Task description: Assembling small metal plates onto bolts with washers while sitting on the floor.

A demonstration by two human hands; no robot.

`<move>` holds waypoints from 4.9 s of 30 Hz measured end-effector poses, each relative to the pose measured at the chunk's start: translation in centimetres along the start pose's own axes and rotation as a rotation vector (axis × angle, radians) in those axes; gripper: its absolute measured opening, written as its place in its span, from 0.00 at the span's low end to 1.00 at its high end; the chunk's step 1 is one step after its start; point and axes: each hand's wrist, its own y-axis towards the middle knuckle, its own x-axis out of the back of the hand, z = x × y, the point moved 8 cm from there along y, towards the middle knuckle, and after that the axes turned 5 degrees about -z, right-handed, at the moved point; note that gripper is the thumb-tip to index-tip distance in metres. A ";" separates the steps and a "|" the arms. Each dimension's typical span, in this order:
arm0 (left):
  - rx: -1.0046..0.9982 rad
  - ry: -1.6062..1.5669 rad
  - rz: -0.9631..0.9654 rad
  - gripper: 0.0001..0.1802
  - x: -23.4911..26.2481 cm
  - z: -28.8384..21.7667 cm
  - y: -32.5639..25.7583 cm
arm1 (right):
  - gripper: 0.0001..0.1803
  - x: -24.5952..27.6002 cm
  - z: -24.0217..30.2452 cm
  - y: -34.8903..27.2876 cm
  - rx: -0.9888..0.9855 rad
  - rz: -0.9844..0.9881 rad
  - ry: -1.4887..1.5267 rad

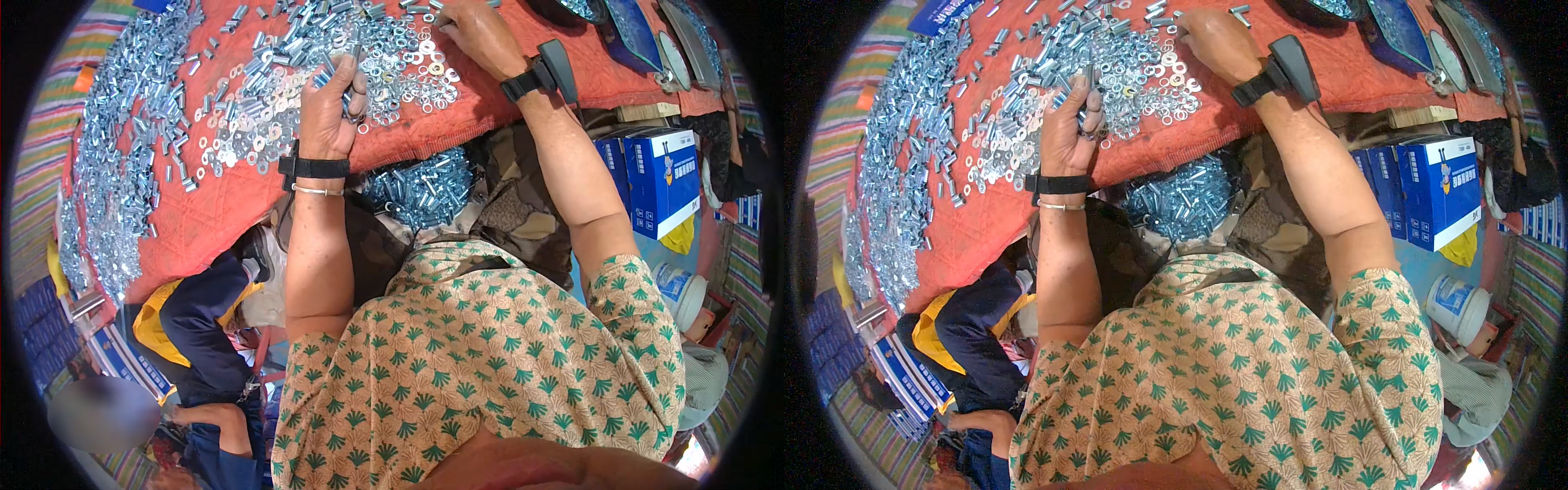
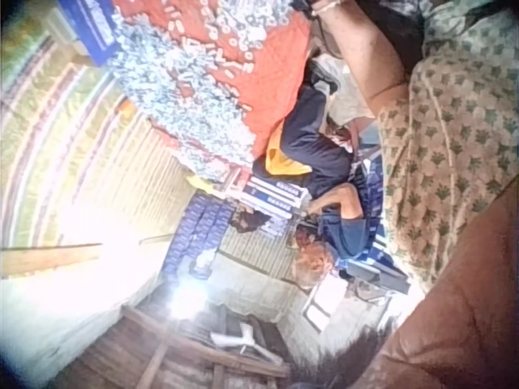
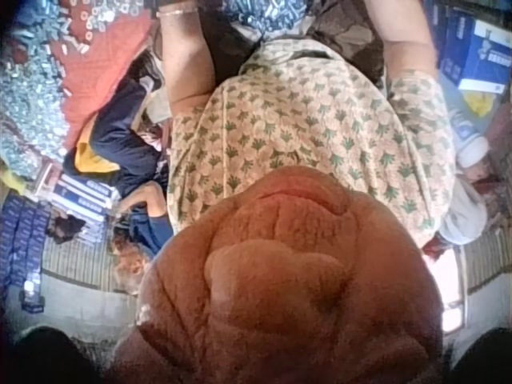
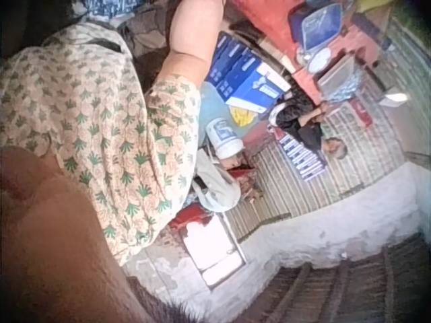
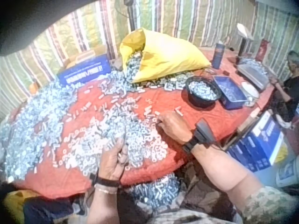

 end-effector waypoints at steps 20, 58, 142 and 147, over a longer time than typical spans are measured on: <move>0.029 0.018 0.031 0.09 0.1 0.6 -0.3 | 0.04 3.4 -0.2 0.4 -0.402 0.255 0.207; 0.014 0.007 0.027 0.10 -0.3 0.4 -0.5 | 0.07 0.1 -2.7 0.5 -0.252 0.121 0.107; -0.065 0.214 0.027 0.07 -1.3 -0.6 -1.0 | 0.09 -0.6 6.3 2.6 -0.211 0.360 1.088; -0.095 0.235 0.052 0.07 -1.6 -0.9 -1.2 | 0.10 -0.7 7.0 2.6 -0.166 0.339 1.198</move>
